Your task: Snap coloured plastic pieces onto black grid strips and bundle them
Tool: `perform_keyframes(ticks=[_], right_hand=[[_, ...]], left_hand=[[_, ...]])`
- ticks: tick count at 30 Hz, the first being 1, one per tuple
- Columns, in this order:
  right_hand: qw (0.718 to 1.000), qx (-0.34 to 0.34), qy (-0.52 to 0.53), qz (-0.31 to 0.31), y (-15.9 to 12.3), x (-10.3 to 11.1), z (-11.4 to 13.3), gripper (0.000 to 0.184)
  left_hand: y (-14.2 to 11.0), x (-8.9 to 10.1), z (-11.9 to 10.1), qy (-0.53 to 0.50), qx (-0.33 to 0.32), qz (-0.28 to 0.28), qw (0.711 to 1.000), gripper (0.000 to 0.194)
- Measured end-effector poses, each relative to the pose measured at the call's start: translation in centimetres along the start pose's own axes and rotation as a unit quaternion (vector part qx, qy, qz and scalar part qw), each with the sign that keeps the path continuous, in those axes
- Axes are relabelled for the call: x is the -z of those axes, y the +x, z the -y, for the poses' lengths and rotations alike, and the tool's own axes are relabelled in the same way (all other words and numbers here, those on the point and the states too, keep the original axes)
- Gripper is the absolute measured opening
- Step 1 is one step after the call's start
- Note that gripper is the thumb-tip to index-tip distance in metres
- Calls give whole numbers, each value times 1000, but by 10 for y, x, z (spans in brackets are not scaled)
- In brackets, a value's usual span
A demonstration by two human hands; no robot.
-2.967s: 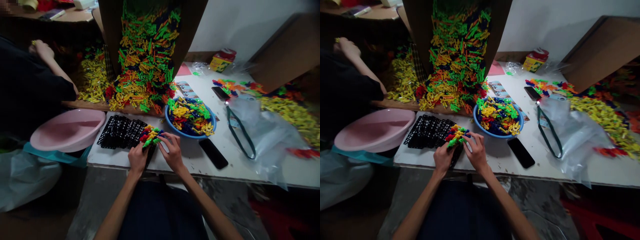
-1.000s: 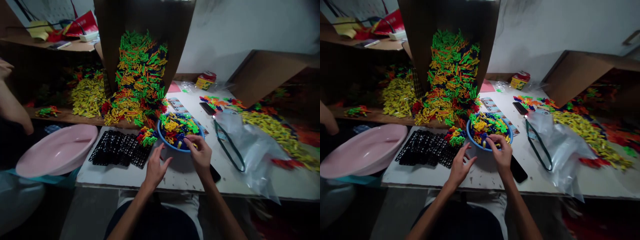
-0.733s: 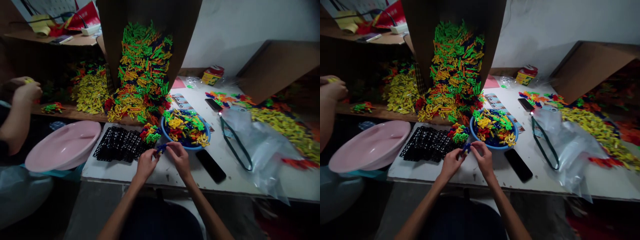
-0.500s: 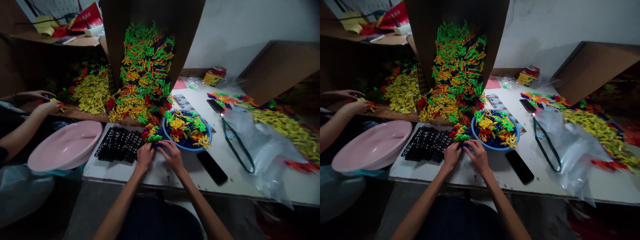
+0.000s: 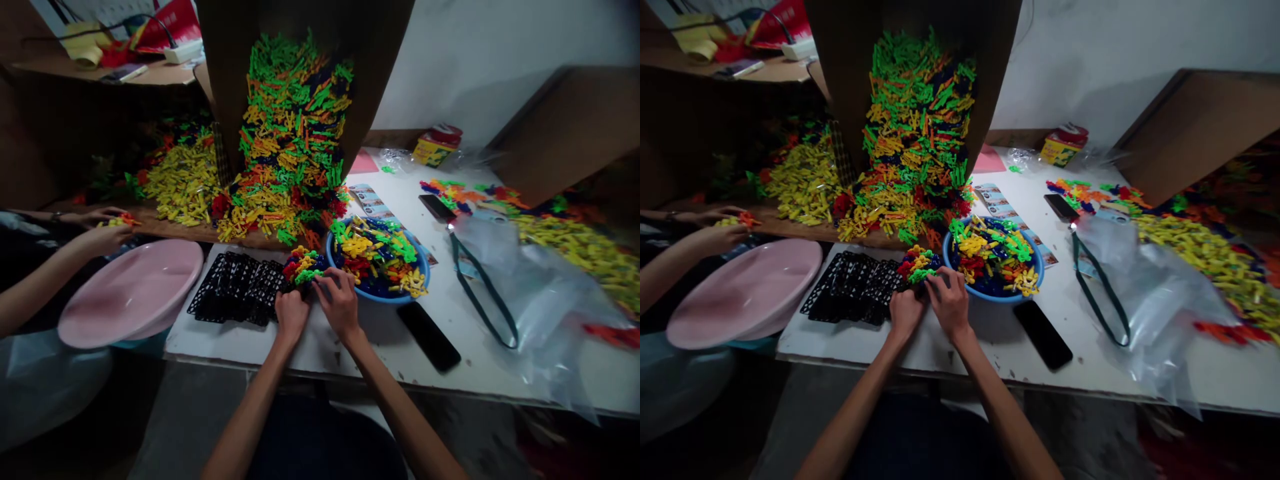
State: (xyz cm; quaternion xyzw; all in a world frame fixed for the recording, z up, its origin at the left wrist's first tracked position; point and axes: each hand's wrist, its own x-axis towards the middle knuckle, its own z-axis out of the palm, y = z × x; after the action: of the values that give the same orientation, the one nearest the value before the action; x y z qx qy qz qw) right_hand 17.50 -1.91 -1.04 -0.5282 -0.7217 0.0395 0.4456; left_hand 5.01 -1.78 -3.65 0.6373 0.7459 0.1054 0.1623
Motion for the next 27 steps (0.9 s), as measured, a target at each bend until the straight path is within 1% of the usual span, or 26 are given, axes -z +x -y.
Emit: perform_keyframes(ticks=[3, 7, 11, 14, 16, 17, 19, 21, 23, 24, 25, 26, 27], right_hand=[[1000, 8, -7, 4, 4, 0, -1, 16], [1000, -2, -19, 22, 4, -1, -3, 17], [998, -10, -50, 37, 8, -2, 4, 17], [999, -6, -22, 40, 15, 7, 1, 18], [1000, -11, -3, 18, 21, 22, -13, 22], [1000, -19, -13, 4, 24, 33, -24, 25], [996, -43, -82, -11, 29, 57, -51, 28], [982, -70, -173, 27, 34, 81, -76, 22], [973, -65, -209, 78, 39, 101, -92, 15], [974, -52, -200, 91, 41, 109, -95, 15], [979, -40, -177, 89, 43, 116, -94, 17], [987, -38, -142, 68, 45, 120, -89, 20], [993, -50, -99, 31, 45, 124, -80, 22]], left_hand=[[-2, -7, -1, -5, 6, -20, 1000, 48], [-4, -12, -2, 14, -8, -33, 999, 40], [-5, -8, -5, 33, -3, -28, 999, 37], [-7, -1, -6, 34, -10, -25, 999, 37], [-13, 5, -2, 11, -25, -28, 999, 37], [-18, 8, 1, -12, -31, -35, 999, 38], [-31, 11, 9, -67, -35, -61, 995, 40], [-47, 12, 17, -116, -31, -82, 989, 41], [-62, 12, 20, -156, -41, -78, 984, 39], [-68, 13, 19, -177, -51, -67, 981, 37], [-74, 14, 17, -200, -60, -54, 976, 36], [-78, 17, 13, -228, -65, -40, 971, 36], [-82, 20, 9, -262, -65, -25, 963, 36]])
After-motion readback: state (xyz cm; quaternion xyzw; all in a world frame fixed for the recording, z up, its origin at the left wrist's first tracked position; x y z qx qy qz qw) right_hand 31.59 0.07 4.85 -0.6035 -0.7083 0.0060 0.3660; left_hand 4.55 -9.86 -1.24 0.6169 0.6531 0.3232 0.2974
